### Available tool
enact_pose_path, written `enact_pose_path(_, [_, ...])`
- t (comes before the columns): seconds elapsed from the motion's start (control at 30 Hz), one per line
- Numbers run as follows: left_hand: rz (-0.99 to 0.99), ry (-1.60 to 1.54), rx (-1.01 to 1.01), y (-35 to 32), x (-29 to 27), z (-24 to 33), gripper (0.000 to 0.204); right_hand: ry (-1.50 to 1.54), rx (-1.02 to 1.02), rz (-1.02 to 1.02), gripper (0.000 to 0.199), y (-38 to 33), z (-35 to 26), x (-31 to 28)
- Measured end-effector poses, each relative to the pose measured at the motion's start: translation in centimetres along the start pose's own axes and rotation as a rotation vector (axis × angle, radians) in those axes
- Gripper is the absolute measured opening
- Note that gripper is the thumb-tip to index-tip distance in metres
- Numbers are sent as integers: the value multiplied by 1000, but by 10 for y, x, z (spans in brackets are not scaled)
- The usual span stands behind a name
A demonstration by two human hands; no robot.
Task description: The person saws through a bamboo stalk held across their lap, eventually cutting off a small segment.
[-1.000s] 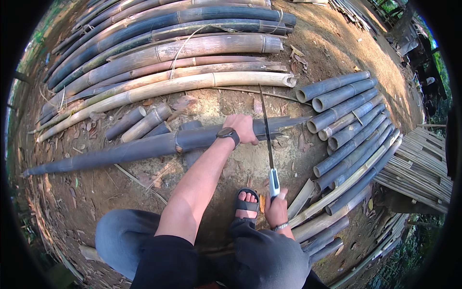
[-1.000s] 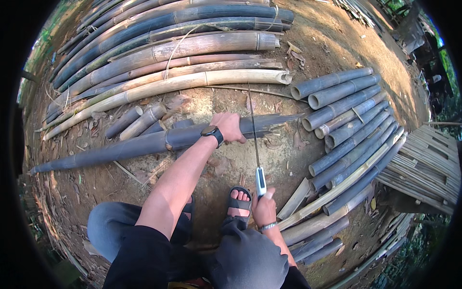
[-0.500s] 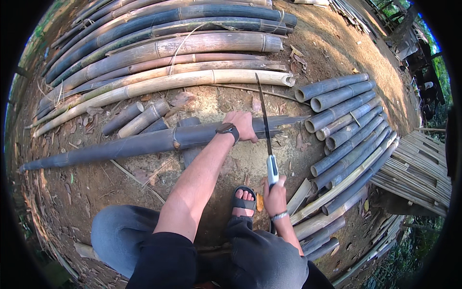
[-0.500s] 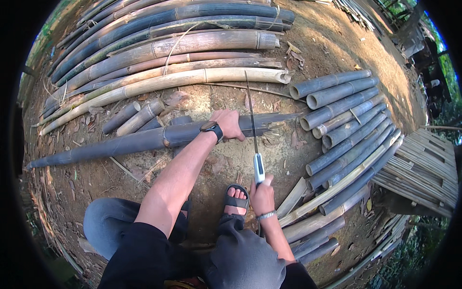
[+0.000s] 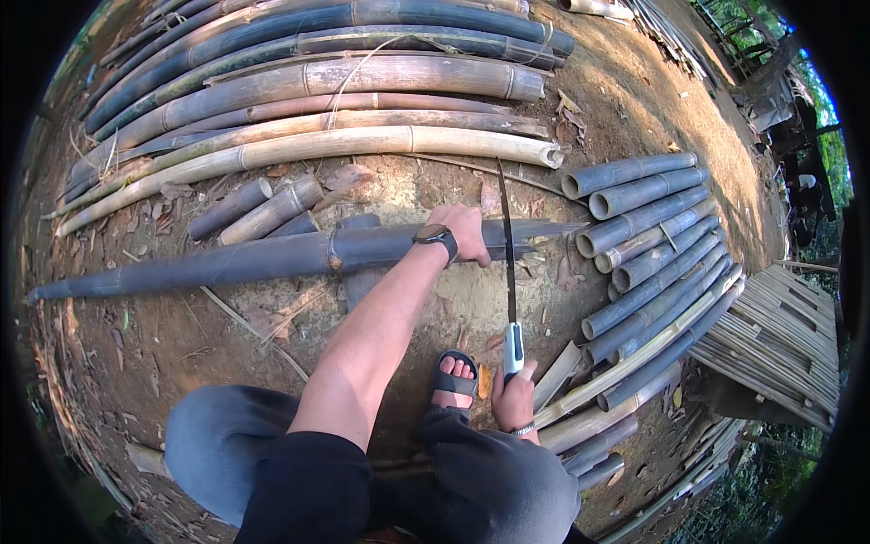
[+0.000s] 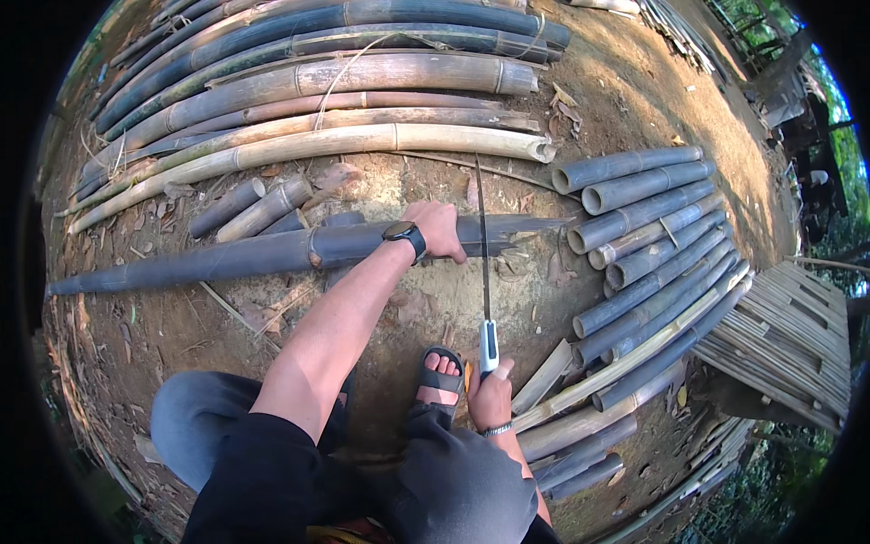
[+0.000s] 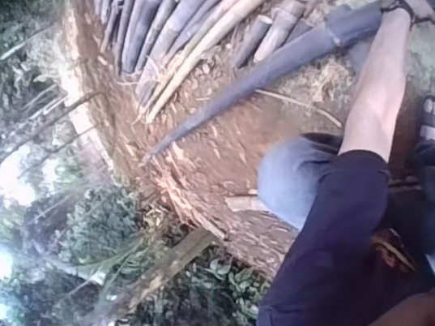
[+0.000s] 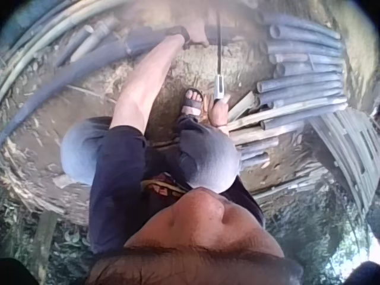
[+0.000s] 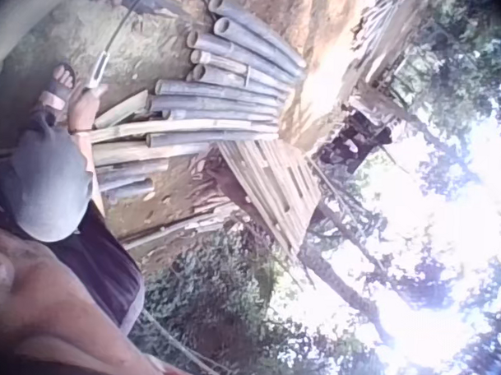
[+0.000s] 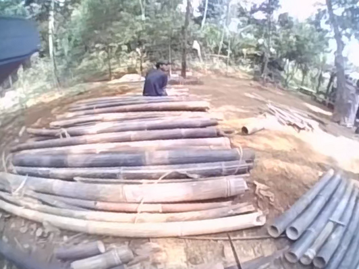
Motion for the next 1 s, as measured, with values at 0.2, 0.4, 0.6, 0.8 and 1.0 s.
enact_pose_path(0.2, [0,-46,-20,-9,-2,-11,58,17,17,-55,40,56,-25,12])
enact_pose_path(0.4, [-6,-32,3,-5,0,-2,59,13,-70,12,38,-15,-13,-10])
enact_pose_path(0.6, [-20,-53,0,-2,-2,-3,58,-10,50,-19,38,7,-8,-3])
enact_pose_path(0.8, [1,-21,-24,-6,2,-10,56,-7,-85,-63,41,28,-23,-4])
enact_pose_path(1.0, [-38,-24,-17,3,4,-4,59,-35,-80,-29,41,-20,10,-5])
Point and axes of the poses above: each hand's wrist, its own y-axis towards the middle knuckle, its own x-axis out of the palm, z = x × y, the point moved 9 cm from there along y, towards the middle knuckle, and after that the axes turned 2 degrees about -x, right-handed, at the moved point
